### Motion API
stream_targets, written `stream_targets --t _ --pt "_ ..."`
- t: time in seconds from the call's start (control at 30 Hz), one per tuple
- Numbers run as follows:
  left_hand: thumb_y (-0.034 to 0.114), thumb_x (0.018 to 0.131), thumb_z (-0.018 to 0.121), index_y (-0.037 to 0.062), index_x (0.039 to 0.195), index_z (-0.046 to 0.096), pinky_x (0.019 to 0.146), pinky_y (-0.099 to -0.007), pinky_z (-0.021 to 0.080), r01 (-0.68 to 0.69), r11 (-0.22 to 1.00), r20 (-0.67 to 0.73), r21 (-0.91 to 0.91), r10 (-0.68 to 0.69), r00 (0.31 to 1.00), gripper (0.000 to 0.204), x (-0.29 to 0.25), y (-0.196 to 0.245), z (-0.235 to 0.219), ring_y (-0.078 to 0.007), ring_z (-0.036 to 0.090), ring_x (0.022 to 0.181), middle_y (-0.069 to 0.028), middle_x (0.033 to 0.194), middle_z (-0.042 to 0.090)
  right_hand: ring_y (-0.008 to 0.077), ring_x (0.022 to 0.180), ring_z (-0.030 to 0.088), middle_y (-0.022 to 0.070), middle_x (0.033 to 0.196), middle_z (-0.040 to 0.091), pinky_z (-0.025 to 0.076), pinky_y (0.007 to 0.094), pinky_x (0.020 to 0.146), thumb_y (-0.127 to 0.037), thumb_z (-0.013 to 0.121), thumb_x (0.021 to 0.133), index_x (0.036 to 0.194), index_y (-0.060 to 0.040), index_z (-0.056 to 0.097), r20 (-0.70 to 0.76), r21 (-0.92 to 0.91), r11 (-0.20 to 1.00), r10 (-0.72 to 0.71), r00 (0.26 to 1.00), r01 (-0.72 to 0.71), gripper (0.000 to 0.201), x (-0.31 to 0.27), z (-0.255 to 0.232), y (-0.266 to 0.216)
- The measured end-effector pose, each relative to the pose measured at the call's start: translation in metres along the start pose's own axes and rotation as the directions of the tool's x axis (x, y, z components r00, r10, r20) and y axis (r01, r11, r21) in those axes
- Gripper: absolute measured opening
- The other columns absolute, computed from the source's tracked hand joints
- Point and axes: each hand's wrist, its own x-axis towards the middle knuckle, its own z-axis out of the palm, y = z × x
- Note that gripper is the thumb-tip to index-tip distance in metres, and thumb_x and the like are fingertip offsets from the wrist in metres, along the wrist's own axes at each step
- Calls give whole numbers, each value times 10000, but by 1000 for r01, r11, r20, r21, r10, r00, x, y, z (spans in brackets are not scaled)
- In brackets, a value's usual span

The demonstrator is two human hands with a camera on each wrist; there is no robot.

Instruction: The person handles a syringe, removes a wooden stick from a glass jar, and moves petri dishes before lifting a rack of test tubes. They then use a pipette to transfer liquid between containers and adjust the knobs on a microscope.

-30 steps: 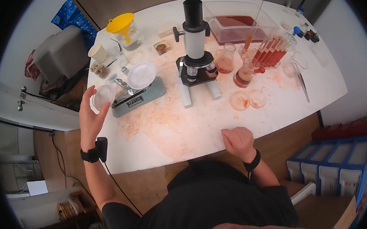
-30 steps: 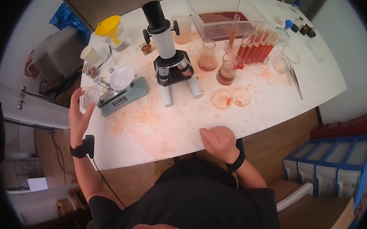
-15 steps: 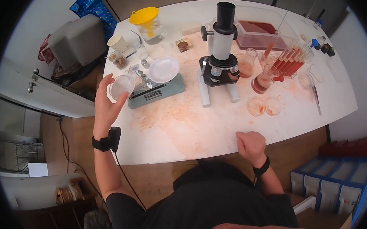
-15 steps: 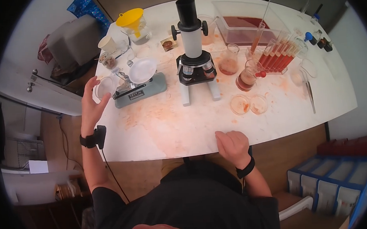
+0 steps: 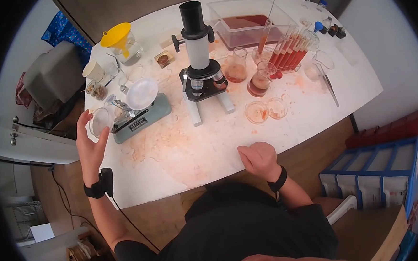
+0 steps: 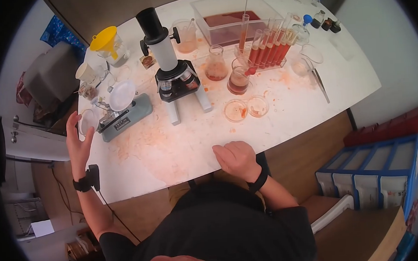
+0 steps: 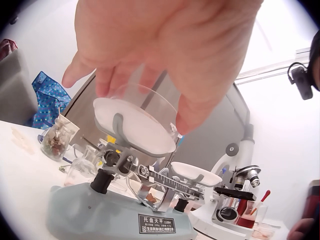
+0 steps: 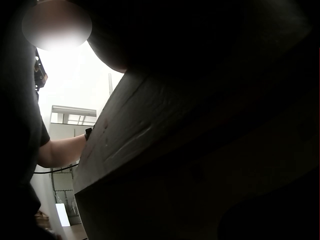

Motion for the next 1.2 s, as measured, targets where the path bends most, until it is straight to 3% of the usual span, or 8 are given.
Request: stream_targets --t 0.13,0.43,0.63,0.73,0.9,1.0,1.1,1.2 --pt "126 782 741 13 1356 442 998 -378 413 1 1000 26 19 -1 1000 658 0 2 2 -271 557 1162 -175 1230 582 203 536 530 35 634 508 423 327 491 -27 707 715 920 -57 632 35 -33 999 -11 999 12 220 -2 -2 1" --pt "14 754 724 -5 1366 396 1107 -392 328 -41 996 -112 -75 33 993 695 -10 15 -10 -255 491 1239 -151 1321 502 205 534 527 32 629 503 419 330 486 -29 703 724 914 -59 631 34 -38 999 -11 999 13 205 -2 -2 1" --pt "80 690 739 -18 1348 381 1098 -425 327 -280 866 -181 -414 223 958 755 -29 66 -13 -302 486 1228 -193 1322 485 204 529 525 32 621 498 418 333 484 -30 704 723 911 -62 631 31 -27 1000 -7 999 8 204 -2 -2 1" --pt "121 640 766 -20 1322 400 1069 -427 345 -300 810 -100 -504 290 952 786 -38 92 3 -310 496 1205 -202 1305 491 214 520 525 39 616 508 412 337 476 -17 705 720 905 -59 636 20 -8 1000 -8 1000 8 201 -1 -1 1" --pt "153 627 849 39 1286 438 990 -454 401 -318 849 231 -422 440 868 785 -46 133 39 -362 517 1149 -167 1247 534 223 542 540 45 624 505 432 334 491 -39 721 719 919 -58 637 30 38 998 46 999 -47 217 -5 -2 3" --pt "144 642 856 42 1292 436 984 -460 407 -318 798 282 -512 506 815 780 -58 150 71 -378 514 1140 -177 1245 529 229 603 577 60 714 547 454 332 513 -74 754 709 961 -67 652 8 219 964 155 988 -152 272 -4 -5 2" --pt "133 659 847 35 1311 425 980 -460 413 -310 778 339 -546 544 767 783 -68 165 87 -392 502 1139 -190 1245 518 206 617 574 59 826 582 471 310 537 -86 801 675 946 -67 674 6 316 938 151 989 -145 300 11 -19 -11" --pt "118 659 849 54 1336 414 1000 -448 398 -346 771 331 -534 568 754 807 -75 165 101 -367 487 1178 -171 1277 506 210 658 577 55 866 568 474 310 546 -101 825 652 952 -90 685 88 331 942 35 996 -63 331 11 -24 -18"
